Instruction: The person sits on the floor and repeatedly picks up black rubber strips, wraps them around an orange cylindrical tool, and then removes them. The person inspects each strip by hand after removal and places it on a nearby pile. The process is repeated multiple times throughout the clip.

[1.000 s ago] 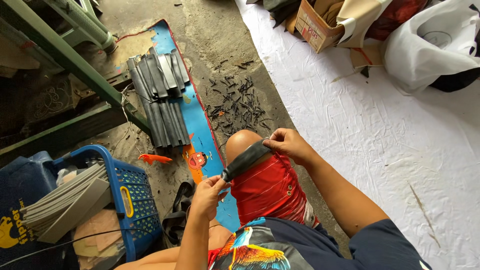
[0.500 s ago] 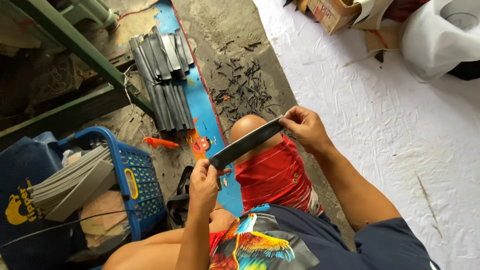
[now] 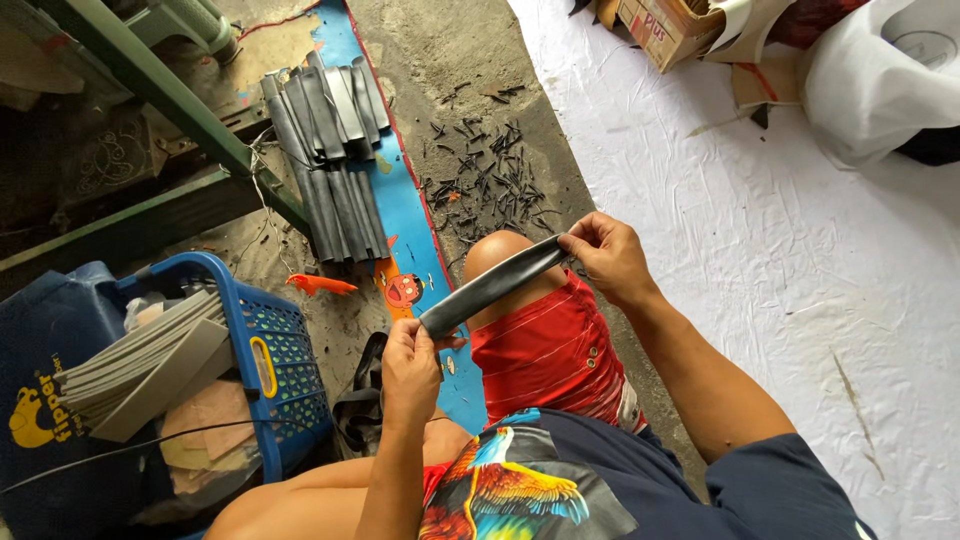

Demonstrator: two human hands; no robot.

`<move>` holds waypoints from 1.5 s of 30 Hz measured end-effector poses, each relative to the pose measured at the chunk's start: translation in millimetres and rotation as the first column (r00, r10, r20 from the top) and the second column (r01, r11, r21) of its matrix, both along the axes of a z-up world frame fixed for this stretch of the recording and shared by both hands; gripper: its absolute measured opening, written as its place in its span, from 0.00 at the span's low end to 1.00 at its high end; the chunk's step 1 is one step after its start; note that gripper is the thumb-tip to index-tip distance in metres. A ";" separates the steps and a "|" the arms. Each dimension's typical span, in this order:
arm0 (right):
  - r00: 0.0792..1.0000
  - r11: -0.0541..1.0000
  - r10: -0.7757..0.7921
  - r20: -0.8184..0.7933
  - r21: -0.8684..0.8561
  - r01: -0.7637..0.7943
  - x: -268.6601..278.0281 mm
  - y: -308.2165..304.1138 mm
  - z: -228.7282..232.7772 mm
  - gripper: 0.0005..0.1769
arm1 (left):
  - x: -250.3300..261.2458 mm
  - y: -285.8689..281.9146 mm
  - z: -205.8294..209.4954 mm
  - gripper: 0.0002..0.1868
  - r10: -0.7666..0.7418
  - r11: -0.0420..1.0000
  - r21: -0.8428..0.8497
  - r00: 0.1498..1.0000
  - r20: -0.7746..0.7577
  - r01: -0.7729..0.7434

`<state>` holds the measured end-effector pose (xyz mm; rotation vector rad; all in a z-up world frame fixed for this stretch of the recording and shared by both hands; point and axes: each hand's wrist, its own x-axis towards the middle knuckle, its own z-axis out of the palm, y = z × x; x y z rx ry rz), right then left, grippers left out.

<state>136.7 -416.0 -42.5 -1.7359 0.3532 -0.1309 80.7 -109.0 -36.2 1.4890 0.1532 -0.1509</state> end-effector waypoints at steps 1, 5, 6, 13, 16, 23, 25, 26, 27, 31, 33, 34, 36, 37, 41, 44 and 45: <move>1.000 1.000 0.001 0.003 0.000 -0.001 0.9 -0.4 -2.5 0.06 | -0.1 0.3 -0.4 0.12 -0.005 1.000 0.013 1.000 0.003 0.005; 1.000 1.000 0.010 0.003 -0.010 -0.010 0.0 1.7 3.6 0.05 | -7.1 -4.0 33.7 0.11 0.025 1.000 0.004 0.997 -0.075 -0.025; 1.000 1.000 0.006 0.002 -0.008 -0.006 -0.2 2.8 0.4 0.05 | -4.3 -2.0 27.0 0.11 0.022 1.000 0.006 0.997 -0.076 -0.022; 0.997 0.989 0.056 -0.046 0.137 -0.049 2.5 8.8 -35.4 0.05 | 9.4 7.4 -32.5 0.10 0.013 0.989 -0.141 0.983 -0.185 -0.040; 0.993 0.962 0.092 -0.067 0.262 -0.072 2.2 5.3 -41.6 0.06 | 12.9 8.4 -25.9 0.10 -0.044 0.970 -0.243 0.973 -0.227 -0.013; 0.983 0.912 0.156 -0.094 0.395 -0.107 -8.5 9.8 -25.8 0.09 | 12.8 11.9 -10.3 0.20 -0.088 0.900 -0.429 0.930 -0.357 -0.079; 0.985 0.915 0.146 -0.090 0.392 -0.099 -8.8 9.1 -21.5 0.09 | 15.8 11.3 -35.7 0.21 -0.063 0.915 -0.394 0.936 -0.348 -0.085; 0.986 0.916 0.135 -0.092 0.390 -0.089 -10.3 9.3 -20.1 0.09 | 16.3 11.7 -48.5 0.22 -0.036 0.929 -0.357 0.939 -0.343 -0.095; 0.987 0.916 0.134 -0.092 0.392 -0.088 -9.1 11.4 -17.4 0.09 | 16.1 7.4 -41.8 0.22 -0.037 0.930 -0.356 0.939 -0.343 -0.093; 0.989 0.925 0.131 -0.068 0.368 -0.097 -11.9 21.3 1.9 0.08 | 11.5 -4.2 -20.4 0.13 0.087 0.991 -0.085 0.979 -0.183 -0.104; 0.988 0.927 0.137 -0.067 0.361 -0.104 -8.8 18.3 3.2 0.07 | 10.3 -2.4 -17.7 0.13 0.105 0.992 -0.054 0.983 -0.152 -0.115; 0.996 0.941 0.088 -0.026 0.330 -0.075 -3.5 12.1 -2.9 0.06 | 10.5 0.6 -19.6 0.12 0.155 0.987 -0.018 0.981 -0.115 -0.158; 0.999 0.953 0.043 0.015 0.299 -0.046 0.3 5.5 11.1 0.05 | 11.9 1.2 -15.6 0.11 0.206 0.978 0.015 0.975 -0.079 -0.206; 0.999 0.977 0.005 0.053 0.211 -0.016 -1.1 5.4 31.0 0.04 | 13.2 -1.1 -9.9 0.11 0.228 0.973 0.019 0.974 -0.011 -0.228; 0.990 0.991 -0.123 0.066 0.067 0.118 -11.5 4.6 30.3 0.04 | 6.8 -4.0 -7.4 0.12 0.220 0.975 0.010 0.975 0.016 -0.220; 0.996 0.994 -0.071 0.061 -0.077 0.076 -8.3 3.7 -32.2 0.04 | 6.8 5.8 -75.3 0.11 0.268 0.939 -0.205 0.962 -0.058 -0.274; 0.991 0.991 -0.092 0.101 -0.086 0.101 1.9 -4.7 -8.9 0.04 | 25.6 -3.4 -51.9 0.11 0.247 0.942 -0.227 0.969 -0.023 -0.245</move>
